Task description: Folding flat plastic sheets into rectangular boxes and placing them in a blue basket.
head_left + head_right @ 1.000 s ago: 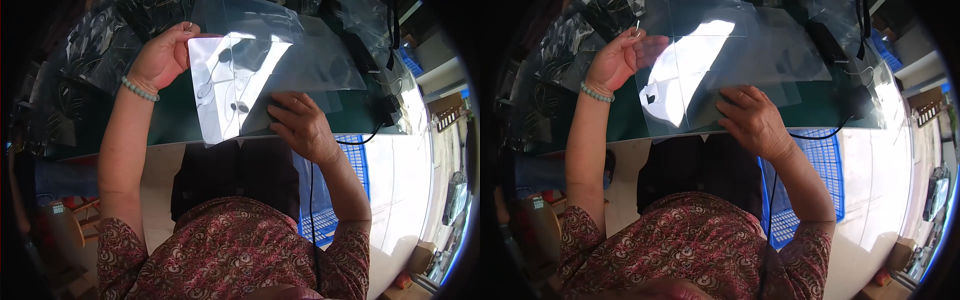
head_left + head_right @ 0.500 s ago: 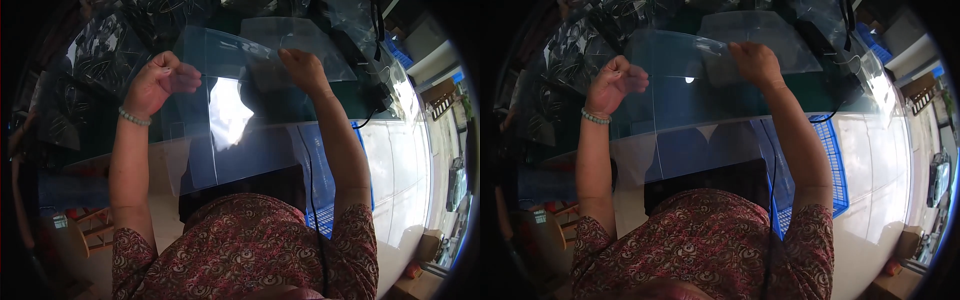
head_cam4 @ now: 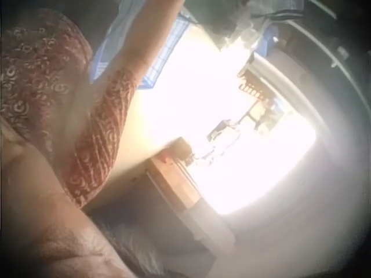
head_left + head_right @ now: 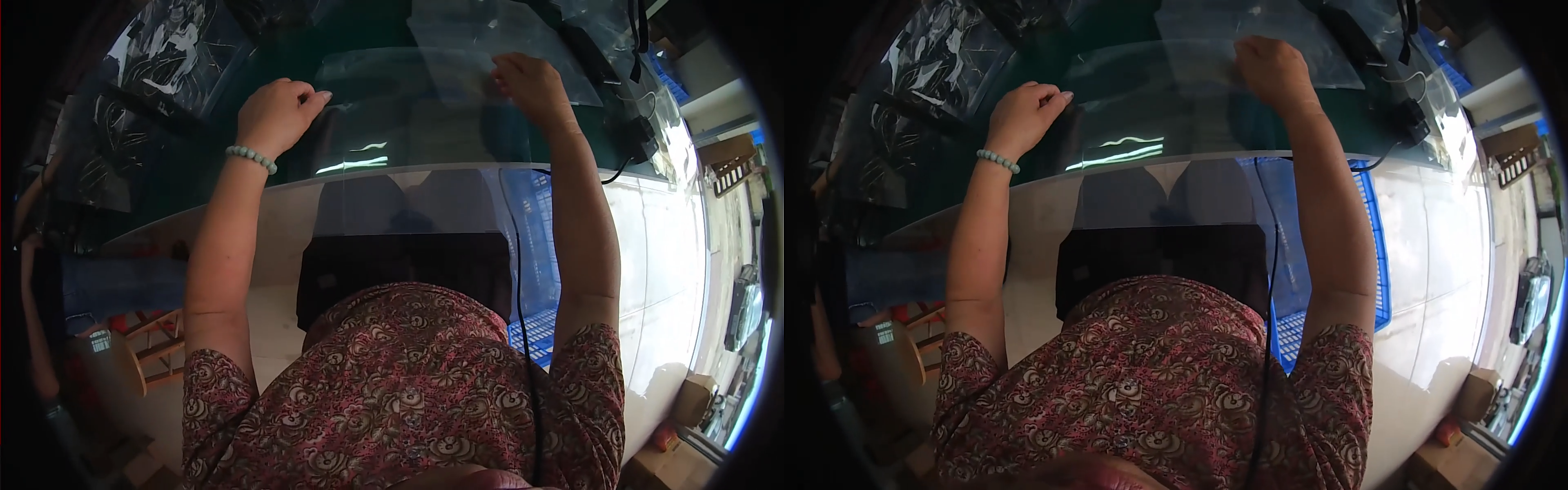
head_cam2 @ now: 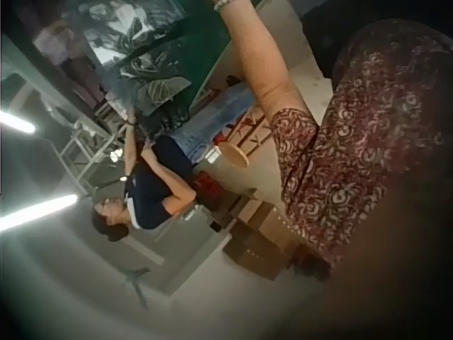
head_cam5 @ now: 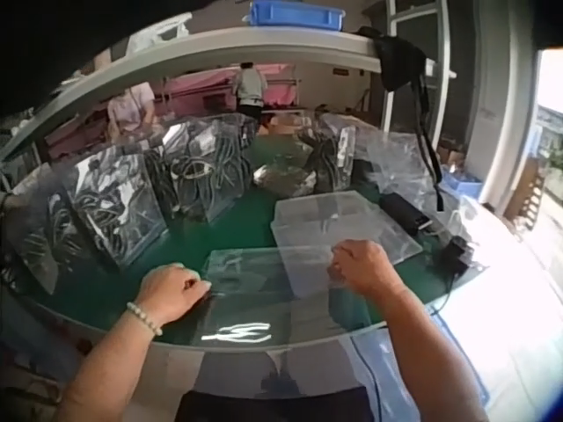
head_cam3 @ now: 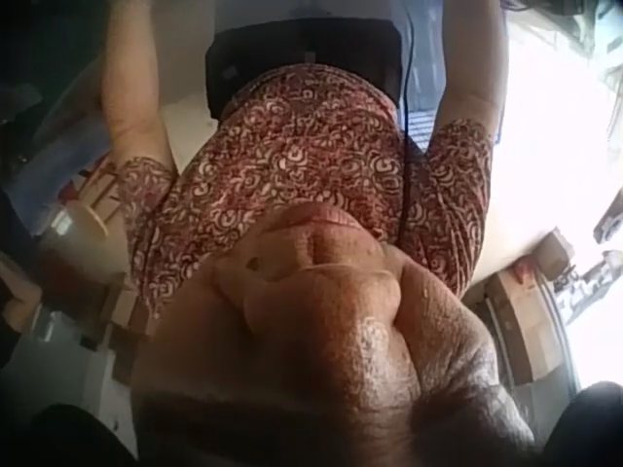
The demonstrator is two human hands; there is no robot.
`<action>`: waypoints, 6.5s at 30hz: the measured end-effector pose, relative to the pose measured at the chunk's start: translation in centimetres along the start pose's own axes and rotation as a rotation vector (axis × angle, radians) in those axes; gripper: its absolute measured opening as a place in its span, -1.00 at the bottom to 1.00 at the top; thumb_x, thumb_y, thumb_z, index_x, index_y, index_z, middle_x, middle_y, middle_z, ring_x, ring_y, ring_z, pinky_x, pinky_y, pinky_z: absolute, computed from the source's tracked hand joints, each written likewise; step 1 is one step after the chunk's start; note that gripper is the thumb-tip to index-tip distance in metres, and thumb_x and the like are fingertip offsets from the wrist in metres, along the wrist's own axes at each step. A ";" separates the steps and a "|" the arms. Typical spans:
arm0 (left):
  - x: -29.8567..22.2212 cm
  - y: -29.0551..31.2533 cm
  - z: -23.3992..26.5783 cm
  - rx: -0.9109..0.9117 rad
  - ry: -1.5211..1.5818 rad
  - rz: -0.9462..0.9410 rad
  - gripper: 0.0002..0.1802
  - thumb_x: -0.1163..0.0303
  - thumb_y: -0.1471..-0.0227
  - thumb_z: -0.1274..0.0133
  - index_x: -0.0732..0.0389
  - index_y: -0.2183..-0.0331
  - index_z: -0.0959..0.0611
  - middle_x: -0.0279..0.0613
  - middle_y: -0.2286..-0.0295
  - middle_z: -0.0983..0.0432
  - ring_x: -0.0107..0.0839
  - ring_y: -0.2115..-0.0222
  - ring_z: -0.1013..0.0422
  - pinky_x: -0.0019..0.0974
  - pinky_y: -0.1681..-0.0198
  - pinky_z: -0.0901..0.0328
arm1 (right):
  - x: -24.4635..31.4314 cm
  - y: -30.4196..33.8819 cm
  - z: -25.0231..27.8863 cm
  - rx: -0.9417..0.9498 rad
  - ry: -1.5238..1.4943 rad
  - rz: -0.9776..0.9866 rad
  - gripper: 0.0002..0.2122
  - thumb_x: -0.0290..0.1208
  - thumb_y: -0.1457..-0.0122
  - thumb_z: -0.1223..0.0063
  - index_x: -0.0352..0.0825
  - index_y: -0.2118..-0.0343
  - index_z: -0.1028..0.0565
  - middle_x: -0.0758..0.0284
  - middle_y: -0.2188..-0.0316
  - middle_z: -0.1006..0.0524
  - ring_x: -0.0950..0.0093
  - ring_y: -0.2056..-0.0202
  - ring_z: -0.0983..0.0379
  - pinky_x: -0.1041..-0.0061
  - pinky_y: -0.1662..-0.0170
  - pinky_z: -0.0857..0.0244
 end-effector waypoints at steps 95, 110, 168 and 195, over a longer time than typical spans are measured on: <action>-9.6 9.3 2.2 -0.321 0.176 -0.913 -0.51 0.26 0.07 -0.29 0.05 0.03 -0.65 -0.16 -0.12 -0.41 -0.20 -0.23 -0.22 -0.04 -0.31 -0.09 | 18.3 8.4 -9.3 0.228 0.273 0.714 -0.57 -0.22 0.06 -0.33 -0.26 0.11 -0.54 0.36 0.29 -0.48 0.32 0.23 -0.45 0.32 0.23 -0.42; -4.9 7.3 -1.9 -0.065 -0.079 -0.392 -0.05 0.00 0.22 -0.38 -0.02 -0.21 -0.39 -0.25 -0.28 -0.14 -0.14 -0.32 0.00 0.19 -0.34 0.12 | 19.0 7.6 -6.9 0.310 0.231 0.581 -0.44 -0.30 0.10 -0.37 -0.24 -0.04 -0.50 0.31 0.20 -0.47 0.28 0.13 -0.42 0.26 0.07 -0.36; 4.4 -11.9 -3.2 -0.168 -0.105 -0.099 -0.44 -0.02 -0.26 0.14 0.04 -0.18 -0.44 -0.26 -0.25 -0.26 -0.19 -0.29 -0.11 -0.02 -0.33 -0.02 | 14.4 -13.5 -19.8 0.198 0.111 0.153 -0.52 -0.01 -0.30 0.18 -0.01 -0.25 -0.34 0.30 -0.36 -0.18 0.26 -0.41 0.06 0.14 -0.43 0.24; -5.2 15.5 -5.2 -0.121 0.573 -0.271 -0.33 -0.08 -0.02 -0.19 0.22 -0.01 -0.55 0.00 -0.06 -0.44 -0.03 -0.16 -0.29 0.02 -0.16 -0.23 | 14.7 -11.9 -16.9 0.128 0.348 -0.026 -0.51 -0.04 -0.34 0.25 -0.09 -0.28 -0.32 0.28 -0.37 -0.16 0.21 -0.39 0.02 0.07 -0.40 0.20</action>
Point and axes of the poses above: each hand's wrist, its own y-axis away from the middle knuckle, its own z-axis out of the back of the hand, x = y × z, the point moved 10 cm from there along -y, towards the middle knuckle
